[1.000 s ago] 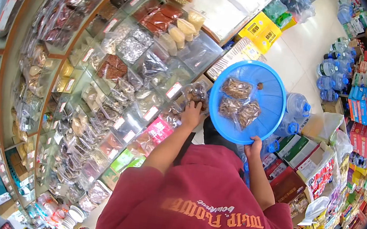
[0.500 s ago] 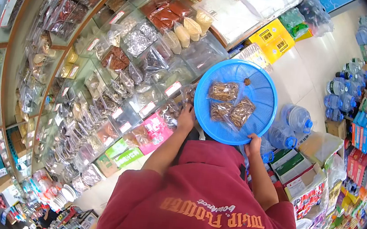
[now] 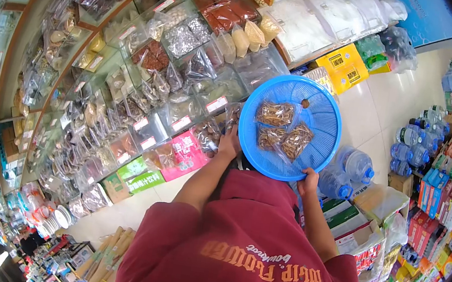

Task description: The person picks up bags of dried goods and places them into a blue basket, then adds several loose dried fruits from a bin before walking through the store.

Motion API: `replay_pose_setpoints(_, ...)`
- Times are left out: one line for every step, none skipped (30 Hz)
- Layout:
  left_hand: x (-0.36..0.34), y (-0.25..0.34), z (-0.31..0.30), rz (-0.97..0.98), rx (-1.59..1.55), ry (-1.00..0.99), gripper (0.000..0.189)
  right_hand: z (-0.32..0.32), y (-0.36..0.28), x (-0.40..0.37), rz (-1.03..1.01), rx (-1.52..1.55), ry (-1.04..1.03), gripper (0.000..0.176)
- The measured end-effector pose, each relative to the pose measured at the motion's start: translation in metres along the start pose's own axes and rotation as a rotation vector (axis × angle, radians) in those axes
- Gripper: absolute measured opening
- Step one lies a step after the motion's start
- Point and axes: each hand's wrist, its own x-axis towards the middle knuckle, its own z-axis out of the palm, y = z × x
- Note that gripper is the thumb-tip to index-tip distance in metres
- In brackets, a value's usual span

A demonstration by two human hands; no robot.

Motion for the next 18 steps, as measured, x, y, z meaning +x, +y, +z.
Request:
replay_pose_setpoints(0.002, 0.0, 0.001, -0.016, 0.023, -0.022, 0.037, 0.002, 0.0, -0.003, 0.005, 0.024, 0.001, 0.031)
replay_pose_setpoints(0.003, 0.0, 0.002, -0.033, 0.047, -0.044, 0.036, 0.004, 0.001, -0.005, 0.012, 0.048, 0.001, 0.034)
replay_pose_setpoints(0.001, -0.001, 0.003, -0.046, 0.039, -0.04, 0.036, 0.008, 0.0, -0.009, 0.018, 0.036, -0.006, 0.034)
replay_pose_setpoints(0.0, -0.002, 0.004, -0.005, 0.07, -0.003, 0.035, 0.012, -0.002, -0.013, 0.009, 0.049, 0.009, 0.032)
replay_pose_setpoints(-0.002, -0.004, 0.004, 0.036, 0.103, 0.033, 0.034, 0.015, -0.002, -0.017, 0.0, 0.063, 0.026, 0.03)
replay_pose_setpoints(-0.004, -0.005, 0.004, 0.026, 0.099, 0.035, 0.034, 0.008, 0.0, -0.015, 0.005, 0.055, 0.021, 0.03)
replay_pose_setpoints(-0.006, -0.005, 0.002, 0.055, 0.107, 0.055, 0.034, -0.005, 0.004, -0.008, 0.027, 0.086, 0.019, 0.028)
replay_pose_setpoints(-0.007, -0.005, 0.001, 0.086, 0.115, 0.074, 0.033, -0.017, 0.009, -0.001, 0.049, 0.118, 0.018, 0.026)
replay_pose_setpoints(-0.007, -0.007, 0.002, 0.104, 0.138, 0.068, 0.034, -0.014, 0.008, -0.003, 0.053, 0.114, 0.017, 0.026)
replay_pose_setpoints(-0.007, -0.008, 0.003, 0.1, 0.137, 0.067, 0.034, -0.012, 0.005, -0.005, 0.056, 0.123, 0.032, 0.024)
replay_pose_setpoints(-0.006, -0.009, 0.005, 0.101, 0.128, 0.068, 0.036, -0.011, 0.003, -0.008, 0.058, 0.132, 0.048, 0.022)
replay_pose_setpoints(-0.006, -0.01, 0.006, 0.101, 0.117, 0.067, 0.037, -0.015, 0.004, -0.007, 0.06, 0.129, 0.051, 0.022)
replay_pose_setpoints(-0.005, -0.012, 0.007, 0.1, 0.114, 0.064, 0.037, -0.019, 0.003, -0.006, 0.069, 0.119, 0.022, 0.022)
replay_pose_setpoints(-0.003, -0.014, 0.008, 0.121, 0.146, 0.035, 0.038, -0.023, 0.002, -0.005, 0.077, 0.109, -0.008, 0.022)
replay_pose_setpoints(-0.003, -0.015, 0.008, 0.141, 0.178, 0.007, 0.04, -0.021, 0.0, -0.007, 0.078, 0.104, -0.007, 0.022)
replay_pose_setpoints(-0.004, -0.015, 0.007, 0.138, 0.174, 0.008, 0.04, -0.018, -0.002, -0.008, 0.077, 0.093, 0.017, 0.021)
replay_pose_setpoints(-0.005, -0.015, 0.007, 0.167, 0.188, 0.019, 0.037, -0.016, -0.004, -0.01, 0.077, 0.083, 0.041, 0.02)
replay_pose_setpoints(-0.006, -0.015, 0.004, 0.197, 0.204, 0.03, 0.035, -0.019, -0.003, -0.007, 0.078, 0.079, 0.039, 0.02)
